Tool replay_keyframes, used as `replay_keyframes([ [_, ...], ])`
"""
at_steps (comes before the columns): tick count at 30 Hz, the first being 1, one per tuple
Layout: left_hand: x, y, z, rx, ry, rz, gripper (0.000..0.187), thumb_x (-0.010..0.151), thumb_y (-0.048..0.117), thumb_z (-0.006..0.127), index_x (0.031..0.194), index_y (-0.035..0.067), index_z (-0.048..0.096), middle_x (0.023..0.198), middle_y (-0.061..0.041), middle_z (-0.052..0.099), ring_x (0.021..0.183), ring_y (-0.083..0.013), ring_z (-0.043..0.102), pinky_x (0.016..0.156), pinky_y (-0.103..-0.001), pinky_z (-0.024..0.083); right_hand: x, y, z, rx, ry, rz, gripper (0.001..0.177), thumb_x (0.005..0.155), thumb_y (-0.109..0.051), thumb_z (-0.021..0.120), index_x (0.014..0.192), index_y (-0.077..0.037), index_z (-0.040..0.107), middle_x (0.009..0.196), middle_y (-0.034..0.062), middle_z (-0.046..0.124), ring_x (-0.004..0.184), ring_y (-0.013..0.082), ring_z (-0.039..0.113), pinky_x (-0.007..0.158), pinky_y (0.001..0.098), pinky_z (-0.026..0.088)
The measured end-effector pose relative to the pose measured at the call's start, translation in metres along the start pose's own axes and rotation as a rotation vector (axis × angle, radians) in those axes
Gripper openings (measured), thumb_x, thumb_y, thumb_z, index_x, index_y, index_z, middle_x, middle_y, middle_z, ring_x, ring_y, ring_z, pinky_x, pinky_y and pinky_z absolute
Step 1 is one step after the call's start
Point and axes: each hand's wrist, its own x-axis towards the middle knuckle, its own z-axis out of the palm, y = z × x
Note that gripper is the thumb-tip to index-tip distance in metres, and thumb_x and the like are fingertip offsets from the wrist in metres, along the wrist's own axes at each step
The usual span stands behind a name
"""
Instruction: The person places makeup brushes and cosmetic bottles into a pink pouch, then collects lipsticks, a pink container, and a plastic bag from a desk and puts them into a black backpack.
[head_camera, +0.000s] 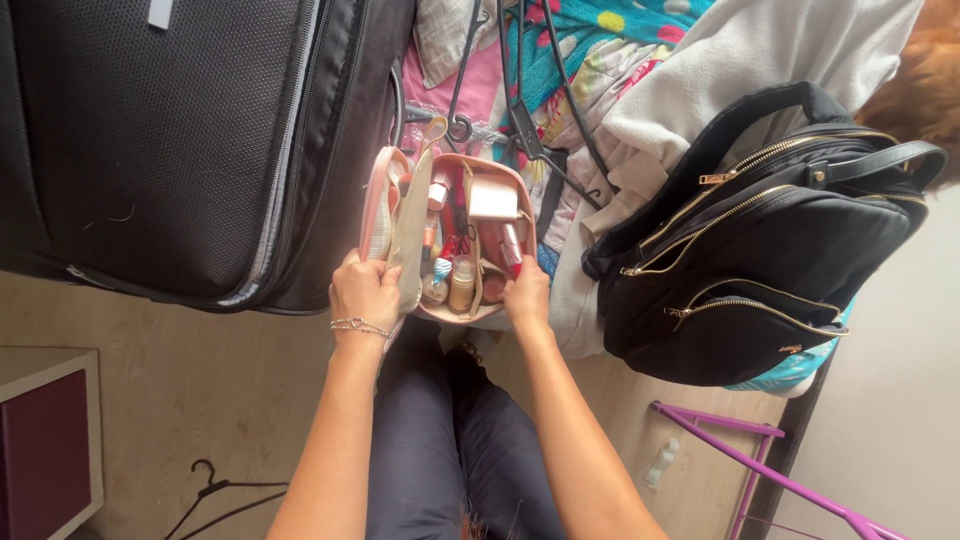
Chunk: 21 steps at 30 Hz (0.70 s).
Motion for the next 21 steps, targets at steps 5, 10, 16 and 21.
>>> replay_keyframes([
  [5, 0.000, 0.000, 0.003, 0.004, -0.002, 0.002, 0.018, 0.086, 0.019, 0.075, 0.088, 0.001, 0.079, 0.104, -0.024, 0.065, 0.089, -0.0445, 0.067, 0.081, -0.051, 0.054, -0.014, -0.073, -0.068, 0.362, -0.162, 0.429, 0.033, 0.091, -0.023, 0.075, 0.104, 0.001, 0.057, 0.083, 0.0197, 0.075, 0.078, 0.0384, 0.079, 0.071, 0.0487, 0.061],
  [10, -0.002, 0.004, 0.002, 0.005, -0.009, -0.012, 0.018, 0.087, 0.019, 0.075, 0.088, 0.001, 0.079, 0.105, -0.024, 0.065, 0.090, -0.0443, 0.067, 0.080, -0.051, 0.054, -0.005, -0.065, -0.050, -0.182, -0.043, 0.262, 0.038, 0.079, -0.036, 0.088, 0.103, -0.011, 0.072, 0.093, 0.0175, 0.075, 0.091, 0.0383, 0.071, 0.081, 0.0497, 0.055],
  [16, -0.001, 0.003, 0.005, 0.006, 0.025, 0.034, 0.019, 0.085, 0.018, 0.076, 0.085, 0.000, 0.079, 0.109, -0.026, 0.064, 0.090, -0.0455, 0.067, 0.080, -0.051, 0.054, -0.008, -0.074, -0.069, -0.264, -0.171, 0.140, 0.048, 0.078, -0.036, 0.086, 0.113, -0.009, 0.069, 0.096, 0.0167, 0.074, 0.096, 0.0390, 0.069, 0.080, 0.0516, 0.054],
  [21, -0.001, 0.008, 0.001, -0.003, -0.005, -0.011, 0.018, 0.087, 0.018, 0.074, 0.087, 0.000, 0.078, 0.106, -0.024, 0.065, 0.089, -0.0444, 0.067, 0.079, -0.051, 0.054, -0.029, -0.045, -0.040, -0.147, -0.033, -0.079, 0.047, 0.075, -0.015, 0.080, 0.120, -0.008, 0.069, 0.114, 0.0146, 0.061, 0.097, 0.0344, 0.067, 0.085, 0.0467, 0.054],
])
